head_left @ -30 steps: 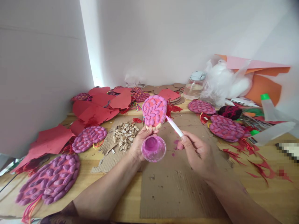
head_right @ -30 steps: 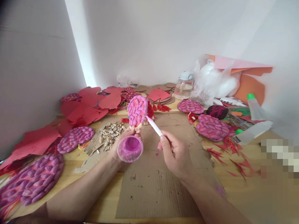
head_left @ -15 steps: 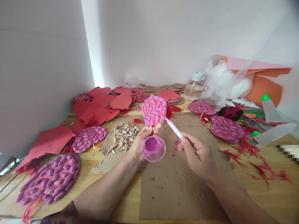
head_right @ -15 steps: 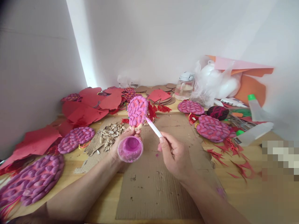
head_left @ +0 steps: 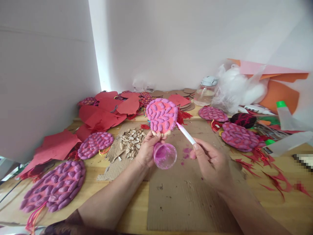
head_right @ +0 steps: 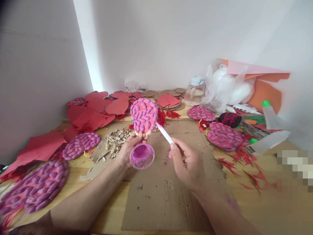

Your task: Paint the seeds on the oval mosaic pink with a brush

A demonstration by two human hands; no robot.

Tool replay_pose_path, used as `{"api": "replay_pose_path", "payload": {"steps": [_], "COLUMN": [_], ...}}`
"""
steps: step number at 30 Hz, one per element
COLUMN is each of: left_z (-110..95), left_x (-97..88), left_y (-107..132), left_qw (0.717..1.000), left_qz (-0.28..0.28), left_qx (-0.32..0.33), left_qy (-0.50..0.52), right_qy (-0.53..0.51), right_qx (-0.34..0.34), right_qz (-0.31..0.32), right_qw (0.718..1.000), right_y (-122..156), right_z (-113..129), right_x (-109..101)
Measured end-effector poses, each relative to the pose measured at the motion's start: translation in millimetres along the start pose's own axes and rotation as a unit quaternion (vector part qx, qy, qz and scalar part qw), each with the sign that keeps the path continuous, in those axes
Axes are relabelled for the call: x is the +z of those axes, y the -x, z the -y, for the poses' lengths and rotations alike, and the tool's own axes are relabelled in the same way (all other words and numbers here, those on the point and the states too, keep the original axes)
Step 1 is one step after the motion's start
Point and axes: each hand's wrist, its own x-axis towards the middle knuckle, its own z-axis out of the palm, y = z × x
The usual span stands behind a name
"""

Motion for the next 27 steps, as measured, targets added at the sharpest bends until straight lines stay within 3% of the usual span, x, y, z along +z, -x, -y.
{"api": "replay_pose_path", "payload": {"steps": [13, 18, 23, 27], "left_z": [-1.7, -1.4, -2.7, -4.7], "left_x": [-0.5, 0.0, 2.8, 5.2], "left_y": [-1.5, -0.1, 1.7, 1.7], "left_qw": [1.000, 1.000, 0.999, 0.998], "left_qz": [-0.024, -0.010, -0.032, -0.043], "left_qx": [0.001, -0.010, -0.034, -0.043], "left_qy": [-0.013, 0.003, 0.020, 0.032], "right_qy": [0.000, -0.013, -0.021, -0.024], "right_qx": [0.030, 0.024, 0.018, 0.011], "right_qz": [-0.013, 0.019, 0.048, 0.034], "right_qw": [0.999, 0.999, 0.998, 0.999], "right_y": [-0.2, 2.0, 3.0, 2.6], "right_z": [1.3, 0.0, -2.1, -1.4], "right_x": [0.0, 2.9, 5.7, 5.0]}}
